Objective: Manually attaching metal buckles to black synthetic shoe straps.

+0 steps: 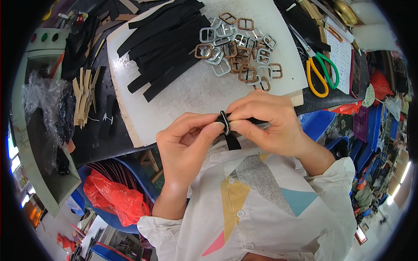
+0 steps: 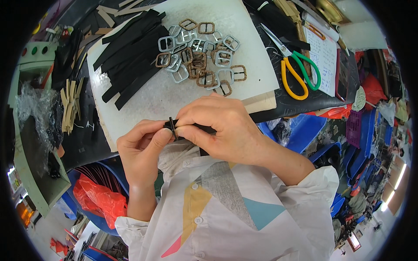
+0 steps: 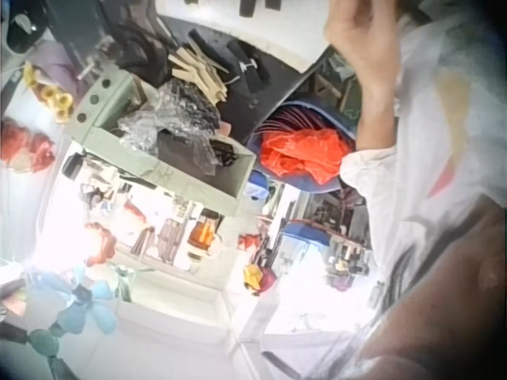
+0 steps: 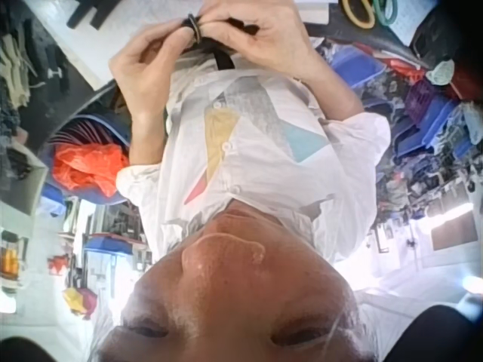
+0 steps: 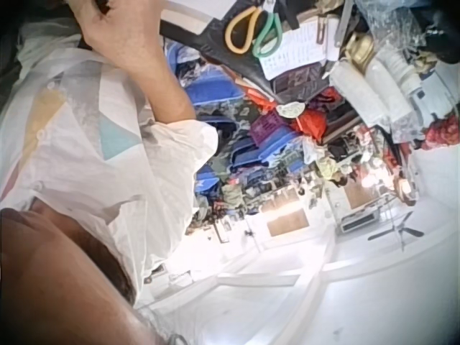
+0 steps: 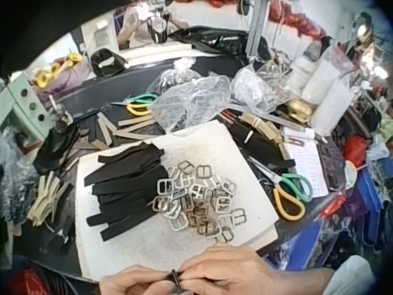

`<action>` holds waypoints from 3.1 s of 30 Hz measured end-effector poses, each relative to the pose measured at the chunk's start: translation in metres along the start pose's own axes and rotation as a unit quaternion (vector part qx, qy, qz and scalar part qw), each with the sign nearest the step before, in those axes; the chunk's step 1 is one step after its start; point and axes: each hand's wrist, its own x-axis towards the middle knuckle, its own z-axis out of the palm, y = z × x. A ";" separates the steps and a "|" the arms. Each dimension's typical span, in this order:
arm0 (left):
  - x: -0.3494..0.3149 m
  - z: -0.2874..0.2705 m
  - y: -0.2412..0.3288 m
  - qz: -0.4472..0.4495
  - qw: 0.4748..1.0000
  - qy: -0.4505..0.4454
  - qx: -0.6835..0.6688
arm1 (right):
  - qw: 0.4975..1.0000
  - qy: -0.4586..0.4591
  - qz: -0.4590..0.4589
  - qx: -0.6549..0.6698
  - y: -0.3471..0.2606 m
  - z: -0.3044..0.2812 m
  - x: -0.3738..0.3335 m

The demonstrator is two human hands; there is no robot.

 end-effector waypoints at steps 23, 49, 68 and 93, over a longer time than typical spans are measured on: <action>-0.003 -0.024 0.014 -0.097 0.957 -0.025 -0.272 | 0.890 -0.024 0.167 0.423 0.007 0.010 0.006; 0.008 -0.180 -0.028 0.161 0.745 0.453 0.462 | 0.931 0.028 -0.260 -0.255 0.025 0.078 0.127; 0.012 -0.045 0.004 0.013 0.983 0.111 -0.146 | 0.977 -0.125 -0.100 0.139 0.000 0.029 0.037; 0.099 0.014 -0.006 0.249 0.828 0.157 0.477 | 0.981 0.184 0.047 0.030 0.016 -0.011 -0.014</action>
